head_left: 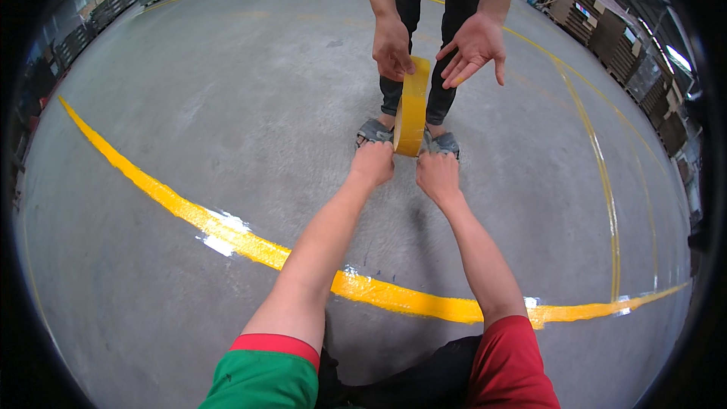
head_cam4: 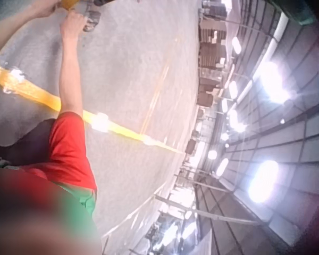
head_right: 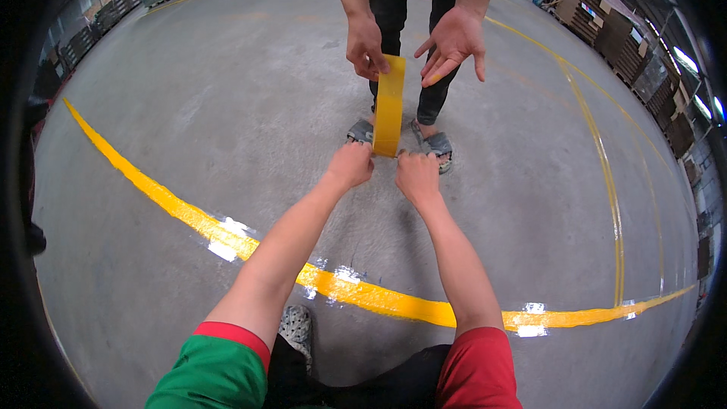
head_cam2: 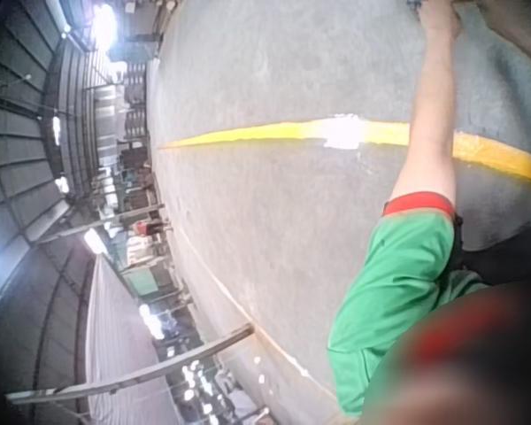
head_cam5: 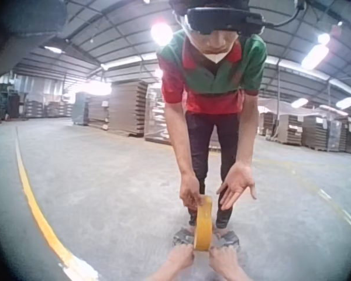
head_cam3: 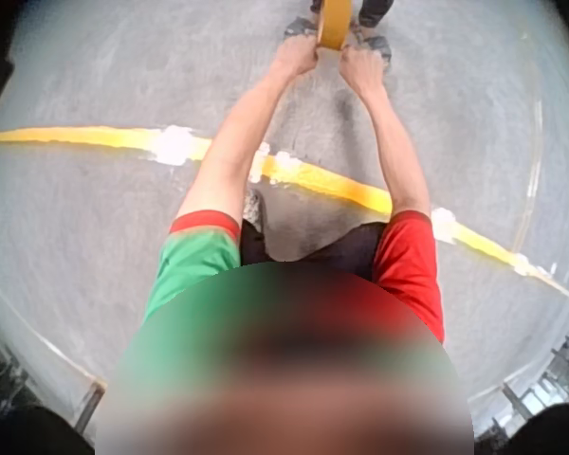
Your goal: The person applies yellow floor tape to a concrete floor in a warehouse, creating intersecting lines. They unroll the tape, press it down, and cut it with a utility knife, repeating the process to form a grid pattern.
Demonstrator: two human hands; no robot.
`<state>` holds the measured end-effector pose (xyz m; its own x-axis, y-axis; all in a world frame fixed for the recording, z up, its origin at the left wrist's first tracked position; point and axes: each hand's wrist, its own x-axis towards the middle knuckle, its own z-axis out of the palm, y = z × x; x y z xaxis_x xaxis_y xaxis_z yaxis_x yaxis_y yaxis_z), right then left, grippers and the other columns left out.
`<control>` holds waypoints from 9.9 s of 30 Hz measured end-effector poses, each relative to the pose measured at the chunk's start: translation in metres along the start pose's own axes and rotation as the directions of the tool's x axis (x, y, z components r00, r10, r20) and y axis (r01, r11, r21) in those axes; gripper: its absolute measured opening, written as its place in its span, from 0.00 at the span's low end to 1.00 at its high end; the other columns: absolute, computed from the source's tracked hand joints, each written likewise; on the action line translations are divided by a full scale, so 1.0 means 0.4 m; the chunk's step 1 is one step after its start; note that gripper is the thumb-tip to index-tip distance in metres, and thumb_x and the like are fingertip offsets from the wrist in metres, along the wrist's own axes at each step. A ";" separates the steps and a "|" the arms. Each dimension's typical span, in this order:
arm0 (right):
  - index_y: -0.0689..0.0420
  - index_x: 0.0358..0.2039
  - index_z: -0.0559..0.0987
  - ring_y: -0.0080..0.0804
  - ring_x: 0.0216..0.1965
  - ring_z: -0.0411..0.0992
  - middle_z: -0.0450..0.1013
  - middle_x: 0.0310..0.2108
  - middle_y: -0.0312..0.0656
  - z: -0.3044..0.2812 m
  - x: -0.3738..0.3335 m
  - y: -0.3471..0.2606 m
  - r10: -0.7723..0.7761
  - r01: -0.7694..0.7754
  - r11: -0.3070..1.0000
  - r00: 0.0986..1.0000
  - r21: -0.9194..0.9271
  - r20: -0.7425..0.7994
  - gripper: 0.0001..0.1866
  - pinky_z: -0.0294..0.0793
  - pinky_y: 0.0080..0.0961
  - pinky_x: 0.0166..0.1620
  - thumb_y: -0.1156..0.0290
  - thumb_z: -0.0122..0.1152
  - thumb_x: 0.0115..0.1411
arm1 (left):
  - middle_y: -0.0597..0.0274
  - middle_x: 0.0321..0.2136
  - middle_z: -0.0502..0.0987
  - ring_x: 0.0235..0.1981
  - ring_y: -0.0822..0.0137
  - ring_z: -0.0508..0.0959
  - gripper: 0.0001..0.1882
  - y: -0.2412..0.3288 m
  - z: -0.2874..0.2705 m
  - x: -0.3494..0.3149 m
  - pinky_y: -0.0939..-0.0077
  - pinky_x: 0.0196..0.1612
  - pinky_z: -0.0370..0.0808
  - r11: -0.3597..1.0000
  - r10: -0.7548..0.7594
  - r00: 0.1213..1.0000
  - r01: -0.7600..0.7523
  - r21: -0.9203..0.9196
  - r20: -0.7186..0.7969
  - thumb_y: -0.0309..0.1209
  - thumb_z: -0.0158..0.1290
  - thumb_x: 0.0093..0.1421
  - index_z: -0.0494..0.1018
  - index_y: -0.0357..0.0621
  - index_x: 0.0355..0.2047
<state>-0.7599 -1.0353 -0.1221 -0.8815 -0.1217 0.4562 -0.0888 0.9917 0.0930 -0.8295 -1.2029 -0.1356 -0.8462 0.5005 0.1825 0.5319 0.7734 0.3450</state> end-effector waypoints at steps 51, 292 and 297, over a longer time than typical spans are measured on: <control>0.55 0.24 0.81 0.50 0.29 0.76 0.77 0.23 0.50 -0.212 0.149 0.142 0.254 -0.266 0.963 0.948 -0.041 -0.190 0.07 0.70 0.45 0.35 0.67 0.58 0.54 | 0.45 0.29 0.80 0.33 0.42 0.81 0.05 0.183 -0.194 0.160 0.52 0.36 0.79 0.981 0.138 0.885 -0.185 -0.063 -0.445 0.27 0.54 0.52 0.76 0.39 0.26; 0.56 0.33 0.84 0.47 0.37 0.79 0.79 0.31 0.51 0.088 -0.292 0.087 0.213 -0.280 0.959 0.803 0.036 0.556 0.12 0.70 0.44 0.48 0.63 0.58 0.55 | 0.43 0.34 0.81 0.39 0.48 0.81 0.18 0.082 0.213 -0.049 0.60 0.44 0.76 0.981 0.189 0.777 -0.179 -0.076 0.601 0.38 0.56 0.47 0.79 0.36 0.33; 0.56 0.29 0.84 0.45 0.35 0.78 0.78 0.25 0.48 0.109 -0.279 0.140 0.280 -0.313 0.950 0.869 0.016 0.408 0.10 0.64 0.43 0.51 0.67 0.56 0.55 | 0.46 0.41 0.81 0.44 0.52 0.79 0.25 0.102 0.179 0.015 0.61 0.49 0.73 0.875 0.063 0.858 0.199 -0.442 0.511 0.44 0.58 0.53 0.77 0.36 0.43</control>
<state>-0.6866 -0.9644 -0.2065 -0.9802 0.1886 0.0610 0.1844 0.9805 -0.0684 -0.8106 -1.1405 -0.1864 -0.6763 0.6763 -0.2920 0.2825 0.6042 0.7451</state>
